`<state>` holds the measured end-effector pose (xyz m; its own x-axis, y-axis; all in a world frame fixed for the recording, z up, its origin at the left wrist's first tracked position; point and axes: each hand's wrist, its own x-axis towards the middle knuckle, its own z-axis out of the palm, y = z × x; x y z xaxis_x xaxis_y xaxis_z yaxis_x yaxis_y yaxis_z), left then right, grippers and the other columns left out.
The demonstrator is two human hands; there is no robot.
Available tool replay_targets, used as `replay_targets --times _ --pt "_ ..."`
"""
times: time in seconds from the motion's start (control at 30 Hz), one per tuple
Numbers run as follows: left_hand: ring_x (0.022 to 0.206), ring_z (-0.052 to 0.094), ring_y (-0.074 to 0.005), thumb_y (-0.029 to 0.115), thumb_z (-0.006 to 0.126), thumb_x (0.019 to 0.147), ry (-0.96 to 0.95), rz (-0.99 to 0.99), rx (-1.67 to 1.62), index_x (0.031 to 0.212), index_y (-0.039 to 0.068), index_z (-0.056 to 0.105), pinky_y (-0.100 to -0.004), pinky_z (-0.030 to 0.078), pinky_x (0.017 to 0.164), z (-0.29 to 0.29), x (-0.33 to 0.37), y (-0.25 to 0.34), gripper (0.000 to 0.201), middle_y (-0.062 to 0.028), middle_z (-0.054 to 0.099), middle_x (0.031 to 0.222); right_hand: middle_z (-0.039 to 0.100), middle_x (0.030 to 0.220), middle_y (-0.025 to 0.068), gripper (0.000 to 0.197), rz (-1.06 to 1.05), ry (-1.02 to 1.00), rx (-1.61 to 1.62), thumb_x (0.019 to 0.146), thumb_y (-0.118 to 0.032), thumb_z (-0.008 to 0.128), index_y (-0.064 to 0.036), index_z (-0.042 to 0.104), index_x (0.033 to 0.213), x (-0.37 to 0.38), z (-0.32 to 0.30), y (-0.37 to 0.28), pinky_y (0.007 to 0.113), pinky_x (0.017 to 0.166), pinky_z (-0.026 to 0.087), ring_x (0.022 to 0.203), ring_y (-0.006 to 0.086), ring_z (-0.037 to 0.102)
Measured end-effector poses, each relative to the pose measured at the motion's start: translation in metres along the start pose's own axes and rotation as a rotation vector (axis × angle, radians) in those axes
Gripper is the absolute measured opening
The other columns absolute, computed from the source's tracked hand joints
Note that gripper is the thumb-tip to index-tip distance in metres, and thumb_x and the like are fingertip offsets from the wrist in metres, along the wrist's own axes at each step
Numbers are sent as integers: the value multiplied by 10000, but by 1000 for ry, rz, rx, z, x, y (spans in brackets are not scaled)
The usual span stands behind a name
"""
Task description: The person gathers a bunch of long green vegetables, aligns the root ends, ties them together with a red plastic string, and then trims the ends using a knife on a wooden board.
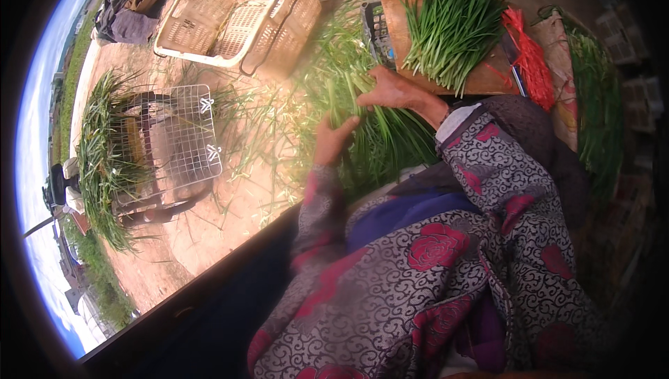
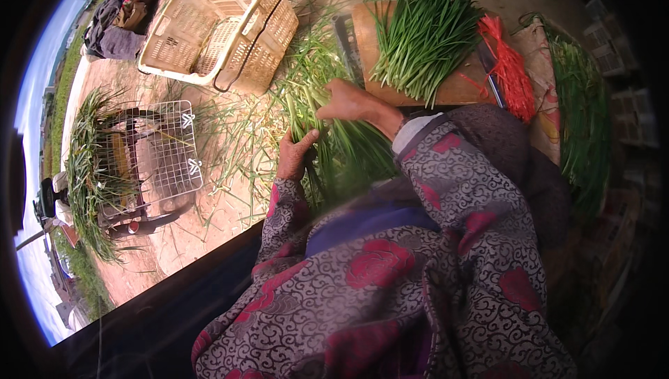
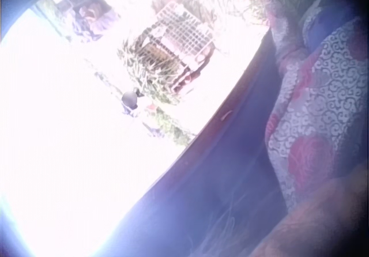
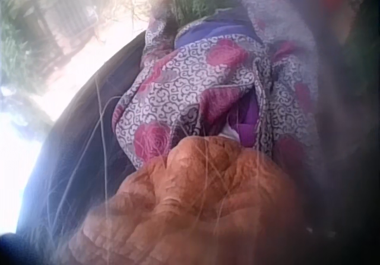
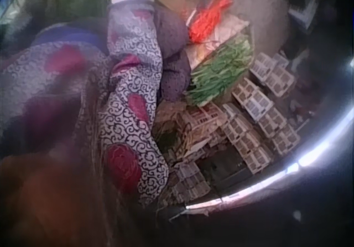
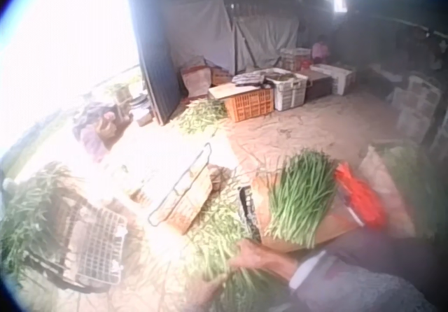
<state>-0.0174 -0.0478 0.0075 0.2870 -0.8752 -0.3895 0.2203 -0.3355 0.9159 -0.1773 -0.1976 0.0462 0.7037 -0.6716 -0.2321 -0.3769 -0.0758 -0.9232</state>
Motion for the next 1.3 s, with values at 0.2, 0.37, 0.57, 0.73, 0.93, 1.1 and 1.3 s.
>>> replay_targets --times 0.2,0.37,0.57,0.73,0.93,1.1,1.3 --pt "736 664 -128 93 801 837 -58 -69 -63 998 19 704 -258 524 695 -2 -4 3 202 -50 725 857 706 769 157 353 -61 -47 -73 679 -194 772 74 690 894 -3 -3 0 348 650 518 692 196 658" --pt "683 652 -149 67 778 840 6 -89 -115 946 6 703 -266 513 652 -24 -8 5 144 -69 718 814 705 764 148 361 -40 -83 57 700 -175 773 85 688 935 -13 -13 -23 332 649 518 693 172 654" --pt "697 655 -181 61 769 850 5 -123 -135 953 -2 655 -289 518 652 -42 3 -10 166 -78 695 800 717 898 127 458 118 -26 -77 734 -200 816 55 686 1091 -6 -28 -20 337 767 515 828 169 659" --pt "726 635 -181 106 778 827 8 -174 -197 1008 23 666 -302 502 663 -16 -7 2 229 -78 698 866 718 959 172 578 27 229 -177 768 -193 813 87 597 1226 -6 -8 -19 353 752 532 824 179 677" --pt "787 673 -166 68 782 840 -109 -187 -287 1066 13 648 -287 501 626 -8 1 -8 269 -77 708 924 686 1009 66 433 36 2 128 847 -226 782 16 642 1177 -3 9 -2 336 851 486 920 181 623" --pt "1008 646 -146 164 690 885 -267 -189 -306 1319 12 589 -242 433 577 -7 -3 8 471 -93 691 1185 687 1041 82 375 84 -17 173 892 -241 731 0 654 1168 -21 -24 -34 318 906 460 1023 156 603" --pt "1030 640 -195 132 638 864 -345 -270 -327 1323 25 555 -298 469 613 -14 6 -5 479 -100 662 1213 723 813 107 283 -89 55 71 766 -199 735 16 716 949 -15 10 -29 344 688 529 748 183 676"
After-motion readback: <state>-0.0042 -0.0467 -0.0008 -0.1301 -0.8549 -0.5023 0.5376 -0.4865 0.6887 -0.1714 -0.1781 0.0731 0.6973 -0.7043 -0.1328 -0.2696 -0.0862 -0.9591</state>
